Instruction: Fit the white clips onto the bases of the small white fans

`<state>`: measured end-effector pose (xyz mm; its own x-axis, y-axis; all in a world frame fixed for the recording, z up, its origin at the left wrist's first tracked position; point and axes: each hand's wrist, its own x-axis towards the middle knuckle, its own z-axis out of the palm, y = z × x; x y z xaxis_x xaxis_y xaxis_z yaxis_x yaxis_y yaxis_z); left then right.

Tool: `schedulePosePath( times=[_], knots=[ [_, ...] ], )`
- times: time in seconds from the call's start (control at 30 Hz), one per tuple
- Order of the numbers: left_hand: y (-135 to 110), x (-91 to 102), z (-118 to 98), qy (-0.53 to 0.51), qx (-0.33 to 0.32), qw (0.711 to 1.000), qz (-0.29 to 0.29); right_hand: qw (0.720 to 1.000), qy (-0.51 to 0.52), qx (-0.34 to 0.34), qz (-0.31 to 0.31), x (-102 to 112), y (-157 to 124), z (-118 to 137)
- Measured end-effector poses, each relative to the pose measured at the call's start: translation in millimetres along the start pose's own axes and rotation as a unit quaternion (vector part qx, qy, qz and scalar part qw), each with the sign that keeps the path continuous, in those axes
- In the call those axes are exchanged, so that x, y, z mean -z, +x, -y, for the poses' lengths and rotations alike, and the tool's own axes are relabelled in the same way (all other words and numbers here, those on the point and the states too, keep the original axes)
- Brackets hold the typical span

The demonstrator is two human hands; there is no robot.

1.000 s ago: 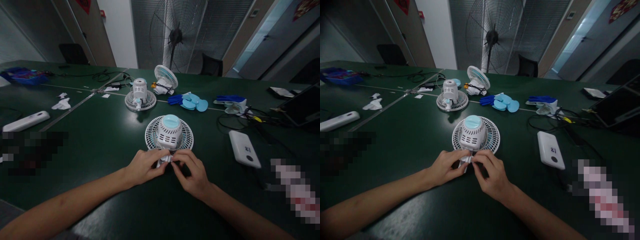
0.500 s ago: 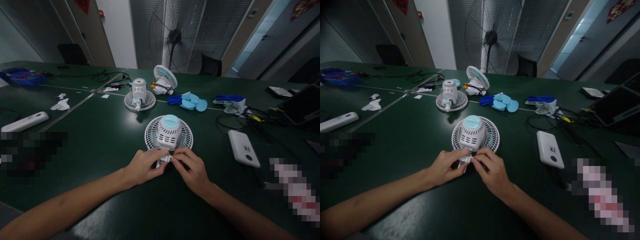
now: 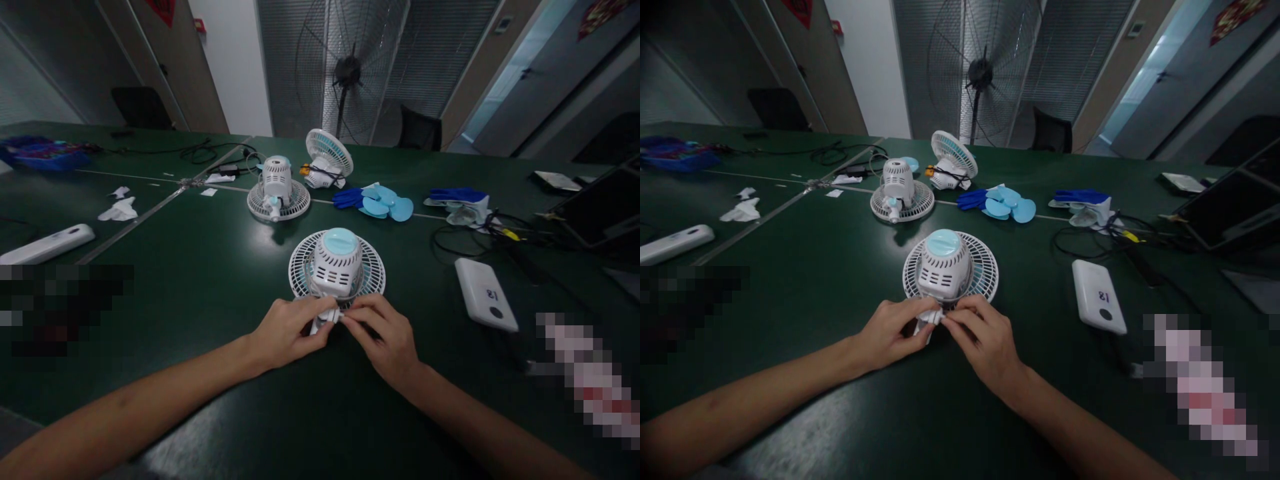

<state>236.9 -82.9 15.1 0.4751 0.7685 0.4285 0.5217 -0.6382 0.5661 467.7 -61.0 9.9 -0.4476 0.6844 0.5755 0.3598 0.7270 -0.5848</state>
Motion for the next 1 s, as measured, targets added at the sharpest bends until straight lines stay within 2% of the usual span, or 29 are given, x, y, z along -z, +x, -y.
schedulePosePath(
  times=[0.17, 0.4, 0.63, 0.87, 0.93, 1.0],
  knots=[
    [1.1, 1.1, -2.1, -0.002, 0.000, 1.000, 0.005, 0.997, 0.058, -0.036, 0.037, 1.8, 2.2, 2.1],
    [1.1, 0.9, -0.9, -0.012, 0.004, 1.000, 0.007, 1.000, 0.023, 0.009, 0.017, 1.5, -2.2, 2.9],
    [1.5, 2.1, -2.7, -0.009, 0.003, 1.000, 0.013, 0.995, 0.065, -0.060, 0.044, 3.1, 2.1, 2.5],
    [1.7, 1.2, -0.7, -0.014, 0.001, 1.000, 0.008, 0.999, -0.021, 0.024, 0.031, 5.4, -5.5, -2.8],
    [1.4, 0.4, -0.1, -0.010, -0.001, 1.000, 0.009, 1.000, -0.002, -0.001, 0.028, 4.1, -1.9, -0.8],
    [1.2, 0.0, -0.2, -0.004, -0.002, 1.000, 0.007, 0.996, 0.045, -0.061, 0.045, 2.3, 1.9, 2.6]
  ],
)
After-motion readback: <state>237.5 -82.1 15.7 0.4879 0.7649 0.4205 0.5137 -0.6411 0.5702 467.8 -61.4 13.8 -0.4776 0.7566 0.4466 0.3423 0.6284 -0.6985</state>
